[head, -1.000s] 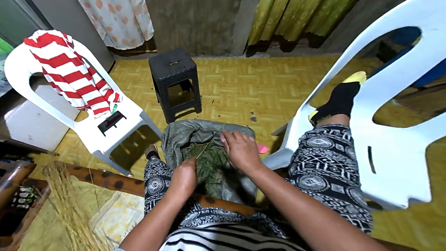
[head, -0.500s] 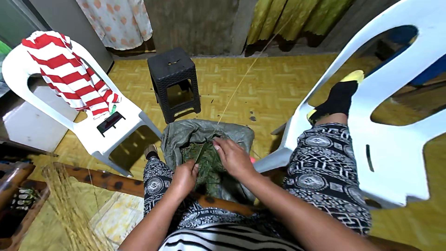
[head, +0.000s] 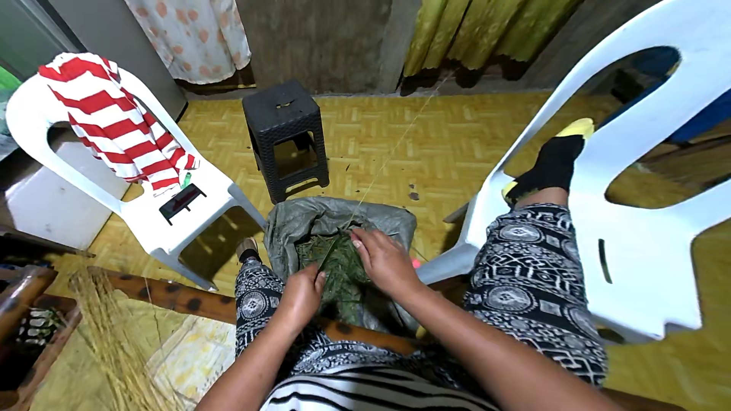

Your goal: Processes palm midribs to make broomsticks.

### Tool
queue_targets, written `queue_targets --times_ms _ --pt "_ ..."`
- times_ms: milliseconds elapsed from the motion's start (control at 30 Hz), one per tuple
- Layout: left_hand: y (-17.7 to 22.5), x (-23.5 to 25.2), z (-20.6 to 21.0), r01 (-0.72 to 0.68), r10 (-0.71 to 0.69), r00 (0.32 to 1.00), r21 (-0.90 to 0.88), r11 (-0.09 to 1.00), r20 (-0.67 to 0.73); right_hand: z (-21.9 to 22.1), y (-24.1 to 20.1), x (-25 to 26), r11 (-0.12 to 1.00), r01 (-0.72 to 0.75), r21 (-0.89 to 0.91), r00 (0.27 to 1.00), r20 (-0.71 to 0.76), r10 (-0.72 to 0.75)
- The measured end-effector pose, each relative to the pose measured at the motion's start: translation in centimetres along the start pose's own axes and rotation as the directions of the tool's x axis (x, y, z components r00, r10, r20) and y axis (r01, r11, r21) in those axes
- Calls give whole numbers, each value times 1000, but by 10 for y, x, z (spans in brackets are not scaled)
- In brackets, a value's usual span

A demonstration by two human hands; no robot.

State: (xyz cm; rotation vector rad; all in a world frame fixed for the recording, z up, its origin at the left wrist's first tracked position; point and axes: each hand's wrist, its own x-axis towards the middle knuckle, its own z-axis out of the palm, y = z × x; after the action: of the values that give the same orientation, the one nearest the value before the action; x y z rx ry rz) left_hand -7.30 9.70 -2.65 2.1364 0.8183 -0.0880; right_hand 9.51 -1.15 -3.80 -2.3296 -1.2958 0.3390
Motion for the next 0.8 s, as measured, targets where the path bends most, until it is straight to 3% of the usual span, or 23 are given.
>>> queue_targets --times_ms 333,500,600,800 --pt "-4 -3 -5 38 -22 996 -189 981 86 1 16 11 995 44 -94 988 -140 -57" --pt "-10 -7 -6 40 -23 996 -190 981 90 -26 29 33 991 -136 -16 983 -125 133" --pt "-13 -5 -6 71 -59 995 -158 985 82 -35 27 34 987 -153 44 973 -166 159" --pt "0 10 -3 80 -82 996 91 993 21 -13 -13 -3 999 8 31 993 117 -12"
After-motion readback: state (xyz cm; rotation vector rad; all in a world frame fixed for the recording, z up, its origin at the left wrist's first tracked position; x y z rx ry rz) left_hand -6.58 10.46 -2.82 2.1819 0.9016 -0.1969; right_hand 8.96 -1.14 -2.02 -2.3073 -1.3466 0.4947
